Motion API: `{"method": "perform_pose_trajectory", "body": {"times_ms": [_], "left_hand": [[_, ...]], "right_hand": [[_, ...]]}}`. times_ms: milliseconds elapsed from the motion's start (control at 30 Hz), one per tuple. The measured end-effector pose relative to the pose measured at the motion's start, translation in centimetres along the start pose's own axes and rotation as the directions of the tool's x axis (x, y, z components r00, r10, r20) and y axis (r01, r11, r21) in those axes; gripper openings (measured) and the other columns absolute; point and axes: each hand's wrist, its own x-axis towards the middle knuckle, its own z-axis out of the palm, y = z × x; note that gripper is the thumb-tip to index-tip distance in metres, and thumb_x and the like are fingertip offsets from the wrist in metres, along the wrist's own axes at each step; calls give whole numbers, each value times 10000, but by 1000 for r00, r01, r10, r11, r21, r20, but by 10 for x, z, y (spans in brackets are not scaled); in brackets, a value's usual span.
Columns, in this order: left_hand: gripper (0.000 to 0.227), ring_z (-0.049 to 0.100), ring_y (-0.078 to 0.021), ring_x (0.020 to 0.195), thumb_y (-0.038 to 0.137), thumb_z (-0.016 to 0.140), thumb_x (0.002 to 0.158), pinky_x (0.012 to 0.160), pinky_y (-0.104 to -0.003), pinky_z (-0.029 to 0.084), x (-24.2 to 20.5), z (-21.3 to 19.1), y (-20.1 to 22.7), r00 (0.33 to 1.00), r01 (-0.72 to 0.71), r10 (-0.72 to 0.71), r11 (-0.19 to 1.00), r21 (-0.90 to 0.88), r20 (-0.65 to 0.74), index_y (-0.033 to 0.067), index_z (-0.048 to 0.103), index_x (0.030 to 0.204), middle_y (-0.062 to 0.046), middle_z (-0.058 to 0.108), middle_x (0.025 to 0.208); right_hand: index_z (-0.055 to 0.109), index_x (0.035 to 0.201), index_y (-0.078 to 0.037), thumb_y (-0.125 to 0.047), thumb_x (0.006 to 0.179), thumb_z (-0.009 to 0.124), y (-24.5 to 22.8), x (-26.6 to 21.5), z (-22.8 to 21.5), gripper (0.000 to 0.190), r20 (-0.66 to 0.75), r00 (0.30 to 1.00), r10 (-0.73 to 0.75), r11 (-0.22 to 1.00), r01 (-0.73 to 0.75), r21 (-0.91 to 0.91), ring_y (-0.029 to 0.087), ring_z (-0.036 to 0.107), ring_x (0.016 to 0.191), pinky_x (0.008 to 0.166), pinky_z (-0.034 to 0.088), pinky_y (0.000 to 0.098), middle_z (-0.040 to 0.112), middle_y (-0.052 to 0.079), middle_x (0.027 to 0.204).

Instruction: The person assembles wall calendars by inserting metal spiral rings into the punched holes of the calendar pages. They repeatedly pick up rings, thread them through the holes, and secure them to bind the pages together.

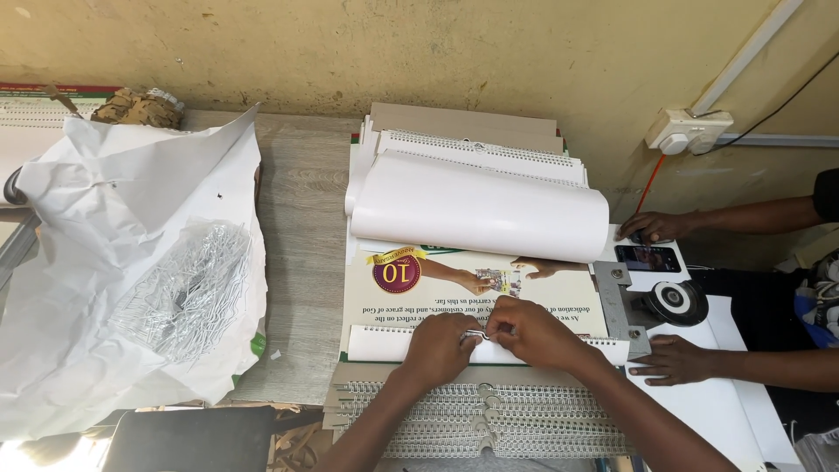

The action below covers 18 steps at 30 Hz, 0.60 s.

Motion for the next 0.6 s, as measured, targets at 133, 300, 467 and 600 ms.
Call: {"method": "perform_pose_trajectory", "body": {"times_ms": [133, 300, 467, 600], "left_hand": [[171, 707, -397, 1017, 132, 622, 991, 897, -513, 532, -4, -5, 5, 1000, 13, -14, 998, -60, -7, 63, 736, 1098, -174, 745, 1012], [161, 713, -416, 994, 99, 631, 972, 861, -511, 545, 1, -4, 1, 999, 18, -15, 997, -78, 36, 51, 720, 1097, -192, 740, 1000], [145, 723, -422, 991, 67, 639, 953, 852, -514, 546, 0, -15, 9, 998, 39, -32, 991, -125, 57, 50, 719, 1073, -202, 750, 1006], [177, 717, -439, 992, 70, 629, 962, 843, -519, 546, -6, -23, 17, 996, 57, -46, 990, -129, 81, 17, 699, 1115, -232, 741, 1029]], "right_hand": [[732, 924, -27, -51, 893, 710, 15, 11, 7, 45, 51, 999, 17, 996, -21, 82, 292, 687, 911, 772, 530, 416, 707, 163, 942], [737, 839, -32, -31, 867, 743, 43, 35, 13, 28, 107, 993, -58, 984, 38, 173, 223, 625, 774, 693, 492, 373, 699, 115, 814], [747, 849, -39, -23, 889, 711, 42, 30, 5, 56, 188, 978, -91, 974, 49, 221, 232, 617, 762, 692, 485, 376, 707, 131, 826], [752, 870, -38, -11, 856, 730, 41, 37, 7, 37, 172, 983, -69, 973, 27, 231, 213, 617, 757, 678, 485, 358, 705, 98, 797]]}}
